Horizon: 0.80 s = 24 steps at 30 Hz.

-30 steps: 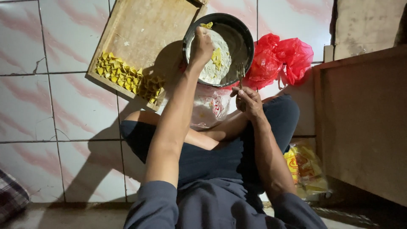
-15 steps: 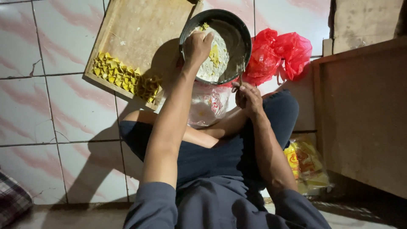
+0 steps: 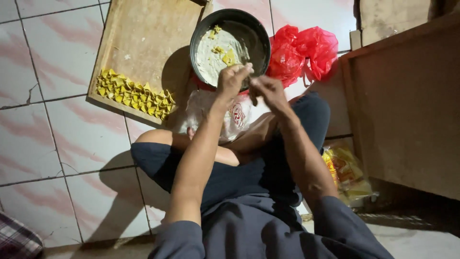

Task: A person sits on the floor and manually prepares food by placing filling on dough squares and folding them.

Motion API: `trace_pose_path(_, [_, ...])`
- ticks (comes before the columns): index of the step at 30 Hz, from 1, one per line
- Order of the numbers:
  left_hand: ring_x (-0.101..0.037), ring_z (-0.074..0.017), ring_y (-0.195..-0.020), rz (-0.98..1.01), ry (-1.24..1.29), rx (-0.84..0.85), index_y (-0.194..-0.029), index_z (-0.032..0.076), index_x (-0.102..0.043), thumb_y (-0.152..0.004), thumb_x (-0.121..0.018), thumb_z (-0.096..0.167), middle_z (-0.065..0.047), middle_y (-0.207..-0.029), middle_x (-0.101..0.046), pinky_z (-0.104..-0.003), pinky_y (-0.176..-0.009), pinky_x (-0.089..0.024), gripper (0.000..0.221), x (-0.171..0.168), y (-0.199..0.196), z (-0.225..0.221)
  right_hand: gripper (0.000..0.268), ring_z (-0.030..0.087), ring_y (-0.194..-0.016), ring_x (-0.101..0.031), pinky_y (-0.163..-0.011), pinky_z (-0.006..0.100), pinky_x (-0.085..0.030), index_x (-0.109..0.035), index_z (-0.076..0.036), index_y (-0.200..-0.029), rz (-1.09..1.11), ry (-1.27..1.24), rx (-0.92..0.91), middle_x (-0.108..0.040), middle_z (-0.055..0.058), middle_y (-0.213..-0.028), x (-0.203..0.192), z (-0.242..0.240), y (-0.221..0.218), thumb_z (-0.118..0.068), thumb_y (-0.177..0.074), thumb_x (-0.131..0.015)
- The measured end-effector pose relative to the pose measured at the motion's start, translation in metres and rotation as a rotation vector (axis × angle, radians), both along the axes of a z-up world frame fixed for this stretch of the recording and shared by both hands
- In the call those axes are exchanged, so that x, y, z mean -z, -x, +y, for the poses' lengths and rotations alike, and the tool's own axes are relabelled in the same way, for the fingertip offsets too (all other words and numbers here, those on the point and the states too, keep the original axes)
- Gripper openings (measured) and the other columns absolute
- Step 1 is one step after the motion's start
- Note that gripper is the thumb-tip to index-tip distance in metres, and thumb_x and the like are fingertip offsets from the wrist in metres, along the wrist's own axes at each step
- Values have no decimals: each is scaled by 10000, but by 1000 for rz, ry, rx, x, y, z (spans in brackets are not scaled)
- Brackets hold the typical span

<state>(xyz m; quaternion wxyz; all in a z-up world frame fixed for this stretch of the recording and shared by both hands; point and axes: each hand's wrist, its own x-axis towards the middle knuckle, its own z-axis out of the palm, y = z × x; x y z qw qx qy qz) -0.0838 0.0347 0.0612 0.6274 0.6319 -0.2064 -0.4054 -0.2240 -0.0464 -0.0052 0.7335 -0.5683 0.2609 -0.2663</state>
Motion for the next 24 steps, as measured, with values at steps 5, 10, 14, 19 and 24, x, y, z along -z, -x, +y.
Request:
trace_pose_path(5, [-585,-108,-749,-69,49,-111,-767,89,-715,-936,-704,263,-51,-741,-681,-256,-703,-492,243,14,-18,1,321,539,-824,-644,-740,589,-553,-639,-49,-1264,439,972,183,-569,316,-1014,10,-92,21,-140,-986,-770])
trace_pose_path(10, [-640,-85,-745,-69,89,-109,-774,102,-747,-931,-709,270,-47,-728,-712,-234,-719,-547,233,-16,-14,-1,1134,597,-1062,-680,-976,606,-608,-86,-324,-1693,1127,1120,-469,-272,475,-1514,50,-118,38,-391,-850,-841])
trace_pose_path(14, [-645,-86,-689,-10,96,-124,-744,99,-721,-925,-705,245,-44,-695,-703,-226,-689,-541,234,-14,-12,4,762,518,-806,-701,-681,568,-637,-344,-313,-1522,1029,1068,-276,-384,262,-1275,75,-118,37,-231,-904,-783])
trace_pose_path(19, [-647,-88,-693,-21,104,-118,-730,113,-703,-936,-714,246,-55,-708,-709,-217,-677,-538,245,-17,-24,6,641,450,-708,-709,-545,512,-640,-551,-328,-1436,918,1018,-100,-452,132,-1120,181,-172,55,-236,-862,-821])
trace_pose_path(24, [-702,-152,-744,32,137,-143,-787,109,-755,-896,-702,293,-39,-748,-759,-313,-728,-606,220,17,-40,6,340,239,-1071,-699,-901,326,-707,-688,-140,-1216,483,185,478,-672,120,-1199,34,-139,47,-122,-877,-685])
